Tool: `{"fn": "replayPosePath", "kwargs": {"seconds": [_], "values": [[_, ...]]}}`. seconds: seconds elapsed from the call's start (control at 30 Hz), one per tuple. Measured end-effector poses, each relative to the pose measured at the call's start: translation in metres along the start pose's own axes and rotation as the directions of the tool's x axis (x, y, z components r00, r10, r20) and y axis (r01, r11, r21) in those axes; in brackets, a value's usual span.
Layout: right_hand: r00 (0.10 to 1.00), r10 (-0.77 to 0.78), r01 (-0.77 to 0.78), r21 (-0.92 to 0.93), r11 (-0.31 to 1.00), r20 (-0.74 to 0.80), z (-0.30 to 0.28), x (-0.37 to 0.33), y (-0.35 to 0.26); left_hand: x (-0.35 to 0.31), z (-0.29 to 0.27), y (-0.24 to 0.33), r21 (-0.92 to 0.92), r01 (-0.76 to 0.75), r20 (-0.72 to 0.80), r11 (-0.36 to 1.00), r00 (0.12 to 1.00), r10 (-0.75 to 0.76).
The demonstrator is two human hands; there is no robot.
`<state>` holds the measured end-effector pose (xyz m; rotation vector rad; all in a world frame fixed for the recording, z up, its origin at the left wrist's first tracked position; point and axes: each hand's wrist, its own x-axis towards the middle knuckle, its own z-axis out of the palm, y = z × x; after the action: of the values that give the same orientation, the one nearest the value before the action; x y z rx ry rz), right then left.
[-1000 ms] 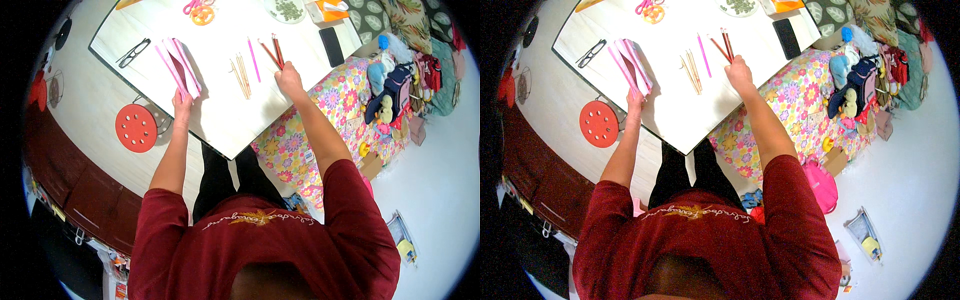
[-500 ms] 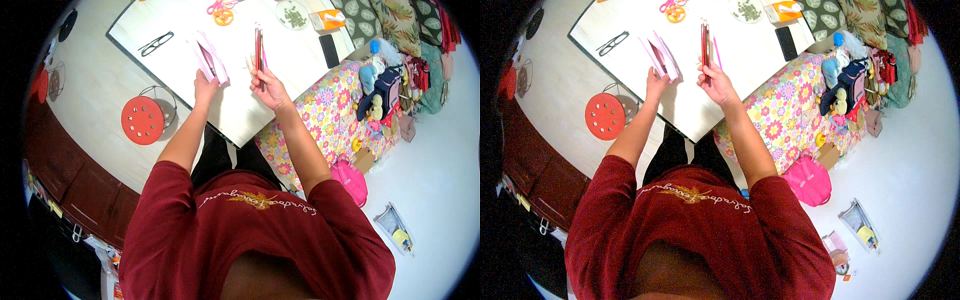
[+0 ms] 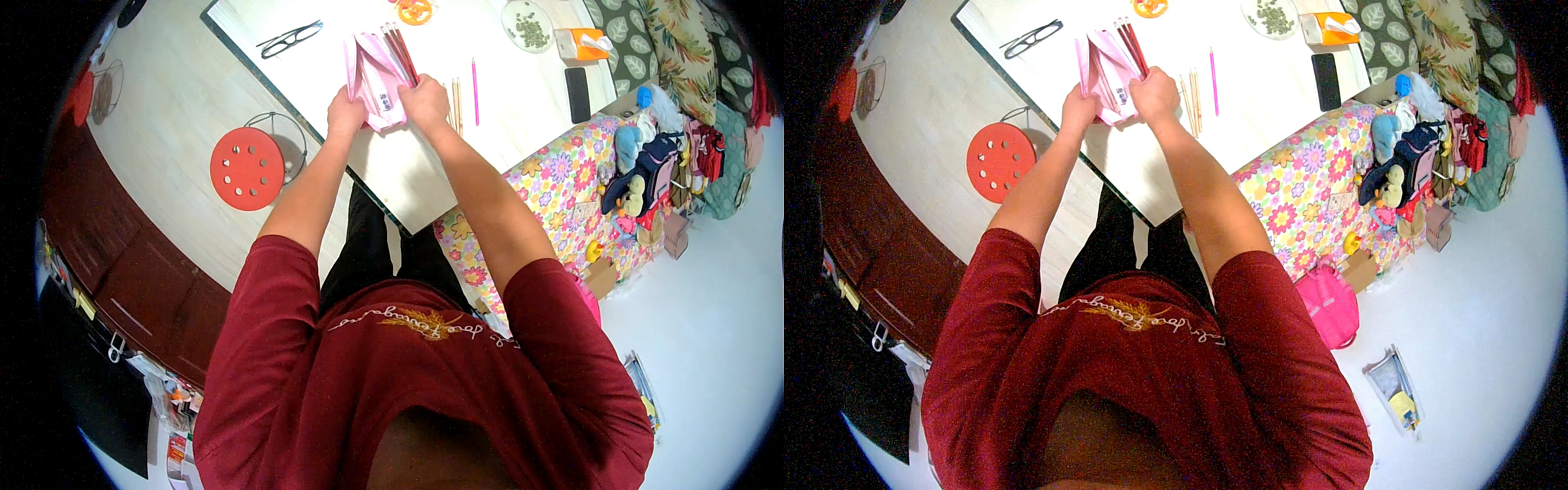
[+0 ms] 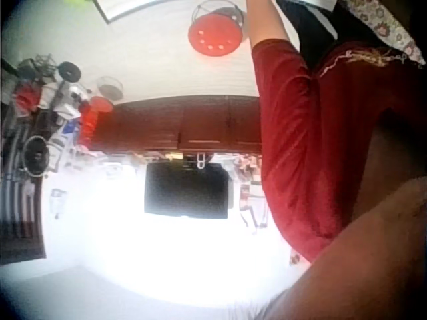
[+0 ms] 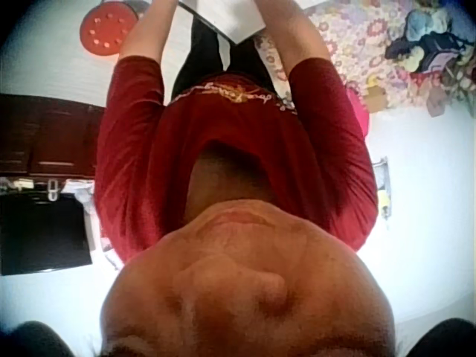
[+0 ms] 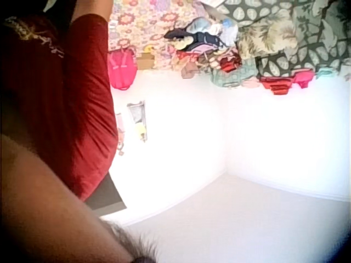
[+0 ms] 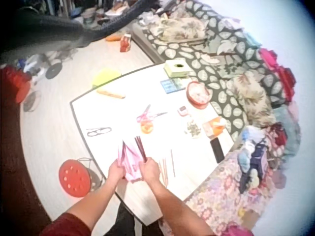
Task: The person removes a sticker sheet, a blue card, and a lid from a pink backpack and places them on a desk, then returns to the backpack to retrieve a pink pencil case, fills it with pencils at the desk, and sets it down.
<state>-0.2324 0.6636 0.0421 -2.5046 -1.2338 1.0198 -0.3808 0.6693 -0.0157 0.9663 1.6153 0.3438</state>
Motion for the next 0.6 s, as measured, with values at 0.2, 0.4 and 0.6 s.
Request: {"fn": "replayPosePath", "kwargs": {"seconds": [0.2,0.4,0.6], "values": [[0.999,0.008,-0.007,-0.018,1.0,0.045,0.003,-0.002,0.007,0.01,0.012,-0.027,-0.081,-0.025,-0.053,0.996,0.998,0.02],[1.0,0.008,-0.007,-0.042,0.999,0.024,-0.002,-0.011,0.001,0.007,0.011,-0.032,-0.091,-0.05,-0.06,0.995,0.997,0.044],[0.999,-0.024,0.024,0.011,1.0,0.038,0.001,-0.024,0.004,-0.002,0.015,-0.029,-0.175,0.037,-0.057,0.984,0.997,-0.048]]}}
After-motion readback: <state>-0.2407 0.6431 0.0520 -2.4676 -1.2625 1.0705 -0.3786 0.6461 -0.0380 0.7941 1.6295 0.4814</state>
